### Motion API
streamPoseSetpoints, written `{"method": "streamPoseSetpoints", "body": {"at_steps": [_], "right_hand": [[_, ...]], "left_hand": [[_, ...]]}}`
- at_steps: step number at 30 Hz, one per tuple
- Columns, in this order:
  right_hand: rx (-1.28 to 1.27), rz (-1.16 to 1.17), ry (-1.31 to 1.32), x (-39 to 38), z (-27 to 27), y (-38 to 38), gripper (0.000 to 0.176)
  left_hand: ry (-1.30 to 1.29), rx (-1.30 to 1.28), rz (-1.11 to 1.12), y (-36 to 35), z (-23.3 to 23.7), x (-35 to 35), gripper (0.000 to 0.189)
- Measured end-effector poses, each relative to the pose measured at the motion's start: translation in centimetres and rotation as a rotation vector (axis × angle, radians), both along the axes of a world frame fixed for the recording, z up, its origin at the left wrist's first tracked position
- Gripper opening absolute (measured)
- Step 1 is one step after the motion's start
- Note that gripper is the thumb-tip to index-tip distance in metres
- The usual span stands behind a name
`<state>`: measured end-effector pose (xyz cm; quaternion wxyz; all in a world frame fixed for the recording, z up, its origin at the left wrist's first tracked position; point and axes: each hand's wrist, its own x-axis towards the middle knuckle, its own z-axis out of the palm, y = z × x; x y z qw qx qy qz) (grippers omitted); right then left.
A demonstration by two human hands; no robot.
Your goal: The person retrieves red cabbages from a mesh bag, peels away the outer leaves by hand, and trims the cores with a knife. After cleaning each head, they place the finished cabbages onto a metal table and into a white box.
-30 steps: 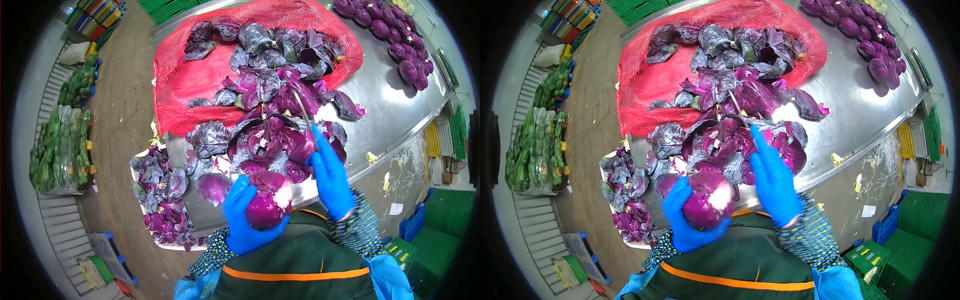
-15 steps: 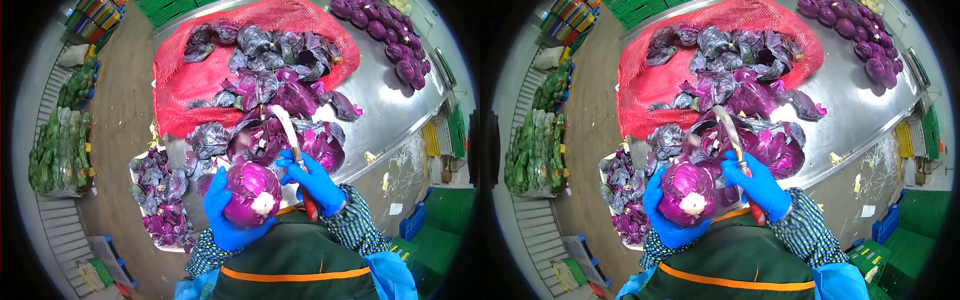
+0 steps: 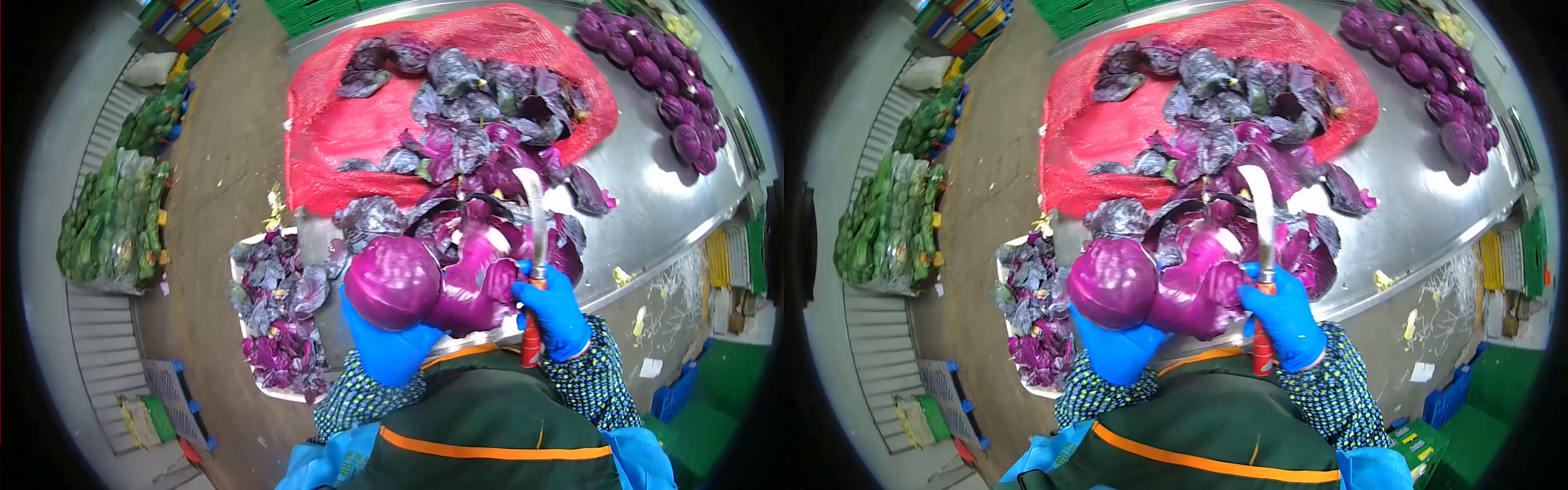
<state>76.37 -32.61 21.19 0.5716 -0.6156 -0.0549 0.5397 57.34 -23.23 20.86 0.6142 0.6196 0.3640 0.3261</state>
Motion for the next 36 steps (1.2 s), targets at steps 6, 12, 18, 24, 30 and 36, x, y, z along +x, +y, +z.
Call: {"method": "streamPoseSetpoints", "body": {"at_steps": [6,12,18,24,30,36], "right_hand": [[0.048,-0.074,-0.261,3.6,-1.6,0.2,0.036],[0.458,0.201,-0.453,-0.5,2.5,2.4,0.064],[0.208,0.191,-0.434,0.0,-1.9,1.6,0.027],[0.436,-0.039,0.401,-0.2,-3.5,1.3,0.067],[0.752,-0.486,0.559,8.4,-8.0,-4.1,0.052],[0.568,-1.027,0.343,17.7,-10.9,-10.5,0.038]], "left_hand": [[-0.85,-1.282,-0.097,0.7,-0.5,0.3,0.047],[-0.997,-1.5,-0.2,0.1,-0.8,0.5,0.065],[-1.103,-1.439,-0.126,0.8,-1.6,-0.8,0.07],[-0.241,-0.638,-0.095,-0.9,0.7,3.9,0.08],[0.106,0.053,-0.614,0.7,-2.6,3.8,0.059],[0.292,-0.078,-0.44,10.1,-2.8,9.1,0.05]]}}
